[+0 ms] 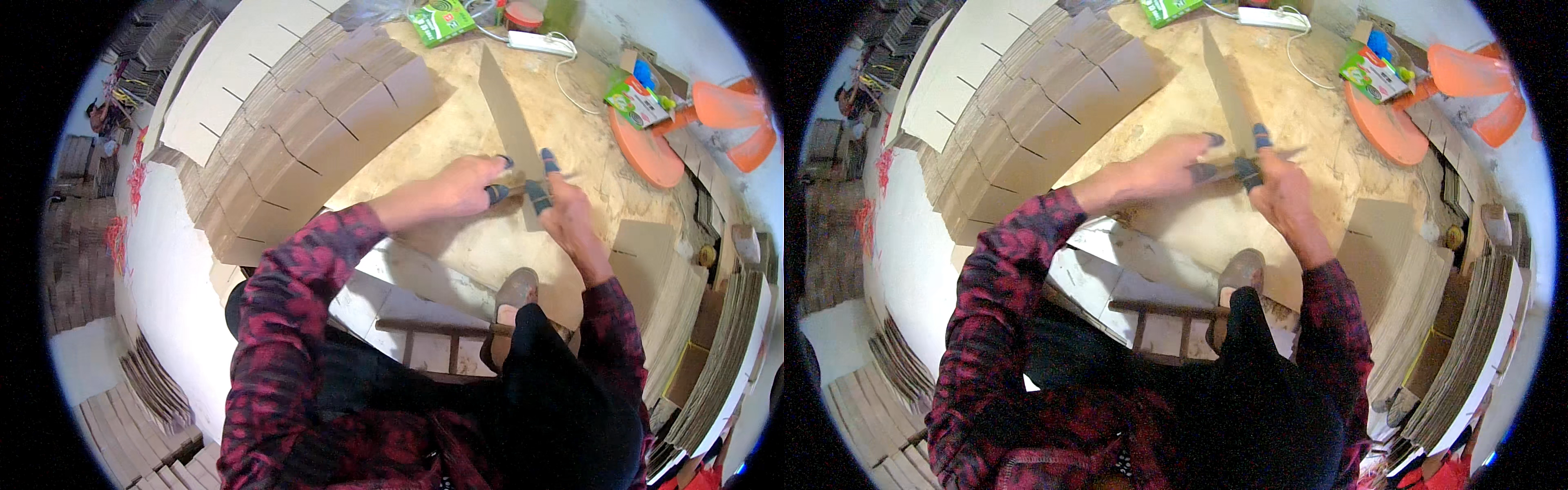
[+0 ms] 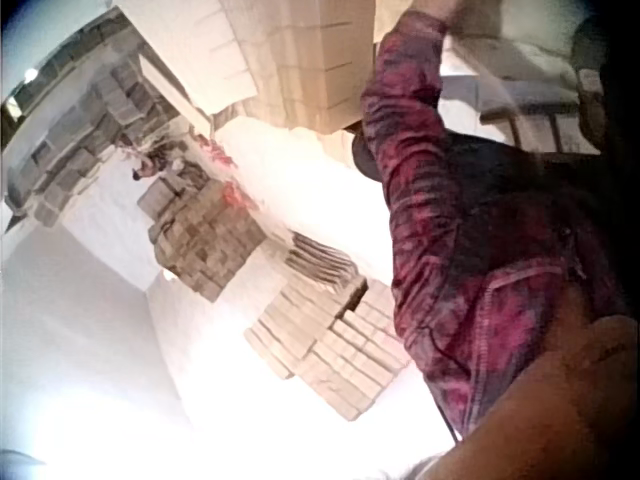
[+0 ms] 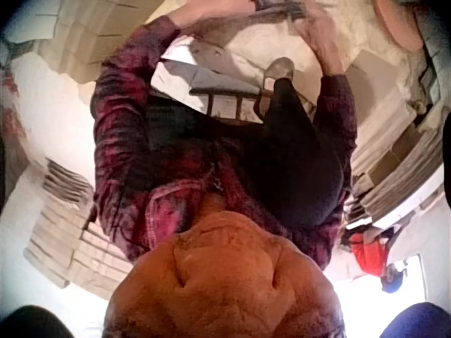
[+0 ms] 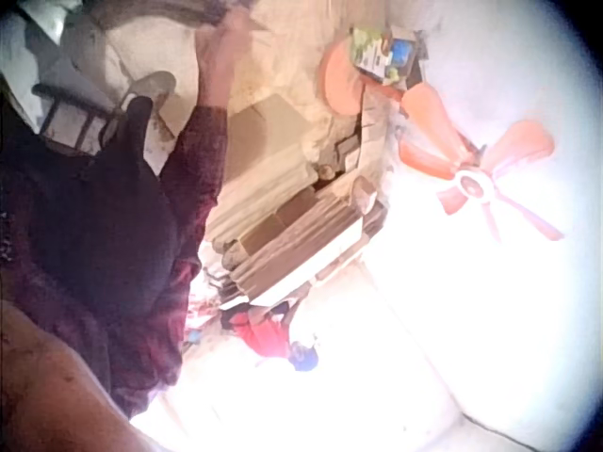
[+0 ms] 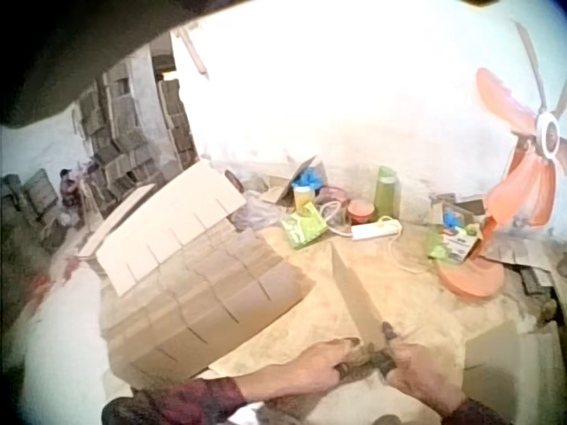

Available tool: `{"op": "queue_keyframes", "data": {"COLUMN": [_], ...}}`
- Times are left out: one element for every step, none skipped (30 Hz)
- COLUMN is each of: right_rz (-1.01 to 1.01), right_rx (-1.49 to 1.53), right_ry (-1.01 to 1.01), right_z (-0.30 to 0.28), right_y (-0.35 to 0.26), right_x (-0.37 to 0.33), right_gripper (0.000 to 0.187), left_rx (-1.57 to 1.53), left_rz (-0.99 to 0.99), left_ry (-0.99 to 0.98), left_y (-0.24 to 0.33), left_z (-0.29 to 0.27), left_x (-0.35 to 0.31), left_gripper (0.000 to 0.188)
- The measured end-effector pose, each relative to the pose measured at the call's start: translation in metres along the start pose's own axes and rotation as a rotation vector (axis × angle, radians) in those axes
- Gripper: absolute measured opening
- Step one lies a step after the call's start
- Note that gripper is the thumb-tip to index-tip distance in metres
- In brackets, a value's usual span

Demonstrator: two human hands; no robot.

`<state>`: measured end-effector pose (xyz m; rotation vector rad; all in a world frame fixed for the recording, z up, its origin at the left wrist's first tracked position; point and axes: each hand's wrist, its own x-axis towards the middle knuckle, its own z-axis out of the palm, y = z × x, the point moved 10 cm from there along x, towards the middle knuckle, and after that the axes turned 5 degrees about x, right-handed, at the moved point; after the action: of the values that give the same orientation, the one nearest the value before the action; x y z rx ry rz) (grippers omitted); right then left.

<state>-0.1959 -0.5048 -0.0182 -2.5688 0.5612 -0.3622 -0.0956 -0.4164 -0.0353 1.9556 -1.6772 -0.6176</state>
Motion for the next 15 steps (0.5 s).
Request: {"op": "queue_keyframes", "data": {"right_rz": [0.025, 0.060, 0.092, 0.031, -0.039, -0.109, -0.180, -0.247, -0.234, -0.221, -0.201, -0.097, -0.050, -0.012, 0.026], "right_rx": [0.032, 0.047, 0.082, -0.016, 0.003, 0.019, 0.033, 0.014, -0.033, -0.080, -0.121, -0.085, -0.070, -0.057, -0.045], "right_ry": [0.055, 0.117, 0.176, 0.214, 0.234, 0.250, 0.266, 0.227, 0.184, 0.141, 0.091, -0.006, -0.046, -0.082, -0.119], "right_z": [-0.012, -0.033, -0.043, -0.055, -0.053, -0.049, -0.047, -0.039, -0.029, -0.020, -0.008, 0.006, 0.014, 0.017, 0.020], "right_y": [-0.005, -0.010, -0.012, -0.021, -0.032, -0.045, -0.055, -0.050, -0.045, -0.040, -0.034, -0.022, -0.016, -0.015, -0.012], "right_x": [0.003, 0.005, 0.009, 0.015, 0.023, 0.031, 0.039, 0.047, 0.055, 0.061, 0.063, 0.061, 0.058, 0.058, 0.056], "right_gripper": [0.055, 0.051, 0.048, 0.045, 0.043, 0.042, 0.040, 0.037, 0.037, 0.036, 0.036, 0.038, 0.040, 0.041, 0.042], "left_rx": [0.000, -0.008, 0.263, 0.521, 0.751, 0.977, 1.062, 1.139, 1.218, 1.091, 0.961, 0.829, 0.762, 0.697, 0.631], "left_rz": [0.002, 0.023, -0.088, -0.183, -0.281, -0.381, -0.351, -0.312, -0.273, -0.328, -0.382, -0.437, -0.408, -0.382, -0.356], "left_ry": [0.158, 0.316, 0.350, 0.387, 0.418, 0.445, 0.446, 0.457, 0.459, 0.511, 0.548, 0.576, 0.560, 0.553, 0.545], "left_y": [-0.016, -0.031, -0.053, -0.069, -0.091, -0.113, -0.130, -0.145, -0.145, -0.155, -0.154, -0.154, -0.148, -0.140, -0.134], "left_z": [-0.026, -0.054, -0.085, -0.118, -0.138, -0.153, -0.158, -0.161, -0.163, -0.175, -0.190, -0.198, -0.194, -0.191, -0.185], "left_x": [-0.012, -0.023, -0.033, -0.039, -0.053, -0.068, -0.079, -0.084, -0.084, -0.087, -0.092, -0.100, -0.102, -0.104, -0.104], "left_gripper": [0.046, 0.051, 0.054, 0.058, 0.059, 0.059, 0.055, 0.051, 0.047, 0.043, 0.039, 0.035, 0.033, 0.031, 0.030]}}
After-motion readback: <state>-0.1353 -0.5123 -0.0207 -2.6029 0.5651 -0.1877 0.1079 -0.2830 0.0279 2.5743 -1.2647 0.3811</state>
